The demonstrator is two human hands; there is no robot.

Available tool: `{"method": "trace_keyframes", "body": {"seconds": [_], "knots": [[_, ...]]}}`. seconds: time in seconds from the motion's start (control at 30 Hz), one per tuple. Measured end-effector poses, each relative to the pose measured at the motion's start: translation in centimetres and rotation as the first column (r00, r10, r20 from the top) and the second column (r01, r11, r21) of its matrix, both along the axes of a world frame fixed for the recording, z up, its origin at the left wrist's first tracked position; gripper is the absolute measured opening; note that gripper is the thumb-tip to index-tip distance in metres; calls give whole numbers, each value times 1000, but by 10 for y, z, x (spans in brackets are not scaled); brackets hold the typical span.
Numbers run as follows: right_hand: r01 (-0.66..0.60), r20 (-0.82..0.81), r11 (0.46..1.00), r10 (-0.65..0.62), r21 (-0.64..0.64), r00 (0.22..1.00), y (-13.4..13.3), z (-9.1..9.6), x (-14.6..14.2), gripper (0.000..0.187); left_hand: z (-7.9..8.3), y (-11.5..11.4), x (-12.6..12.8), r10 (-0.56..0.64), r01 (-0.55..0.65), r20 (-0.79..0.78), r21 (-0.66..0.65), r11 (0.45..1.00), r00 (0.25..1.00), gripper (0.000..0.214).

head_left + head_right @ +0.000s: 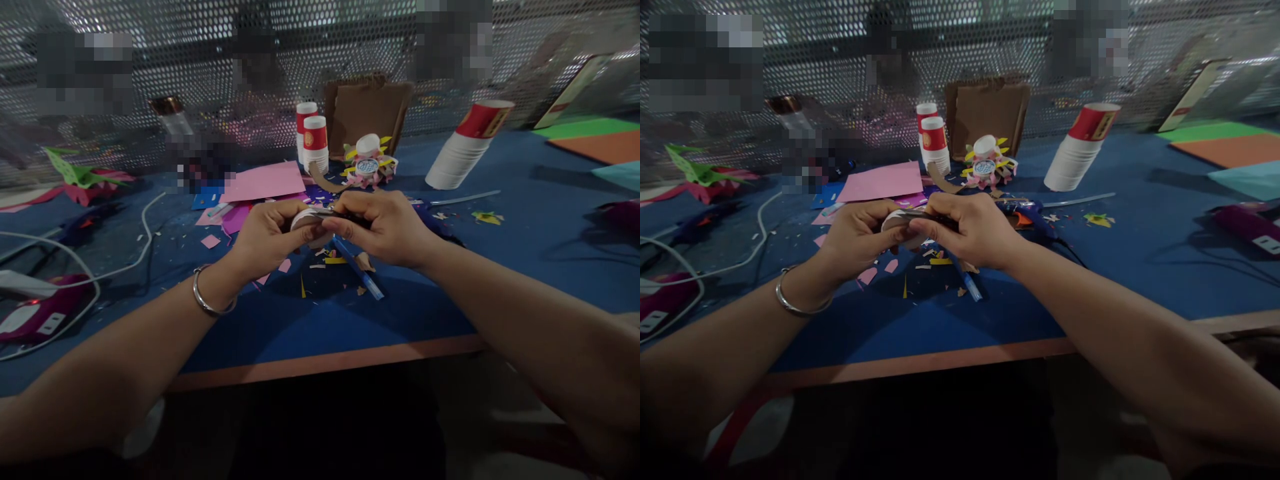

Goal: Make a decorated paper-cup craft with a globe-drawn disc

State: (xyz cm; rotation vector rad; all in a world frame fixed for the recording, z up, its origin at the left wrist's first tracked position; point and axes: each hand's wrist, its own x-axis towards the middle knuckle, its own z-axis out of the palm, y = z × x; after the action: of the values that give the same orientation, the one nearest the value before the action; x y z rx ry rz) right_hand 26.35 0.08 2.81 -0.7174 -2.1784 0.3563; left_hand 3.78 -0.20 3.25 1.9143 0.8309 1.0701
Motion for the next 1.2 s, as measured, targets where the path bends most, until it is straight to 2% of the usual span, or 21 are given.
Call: {"method": "trace_keyframes", "body": {"seconds": [0.4,0.57,0.77,0.93,1.03,1.2], "knots": [[-18,-77,994,9,-105,997,1,-1,-1,51,-2,3,-4,-59,60,21,-70,996,998,35],[89,-150,966,-128,-241,980,4,4,3,62,-6,6,-5,-8,12,34,-139,990,999,37],[95,-150,921,-162,-378,975,13,2,5,67,-14,12,-6,50,-17,142,-225,974,989,50],[149,-23,903,-173,-403,985,18,-4,4,68,-13,20,-12,154,-143,72,-140,980,985,33],[151,-10,903,-170,-401,985,21,-8,6,68,-12,25,-15,213,-204,62,-124,971,975,30],[123,-43,896,-156,-426,987,21,-9,5,68,-11,21,-11,143,-119,77,-258,959,987,38]]}}
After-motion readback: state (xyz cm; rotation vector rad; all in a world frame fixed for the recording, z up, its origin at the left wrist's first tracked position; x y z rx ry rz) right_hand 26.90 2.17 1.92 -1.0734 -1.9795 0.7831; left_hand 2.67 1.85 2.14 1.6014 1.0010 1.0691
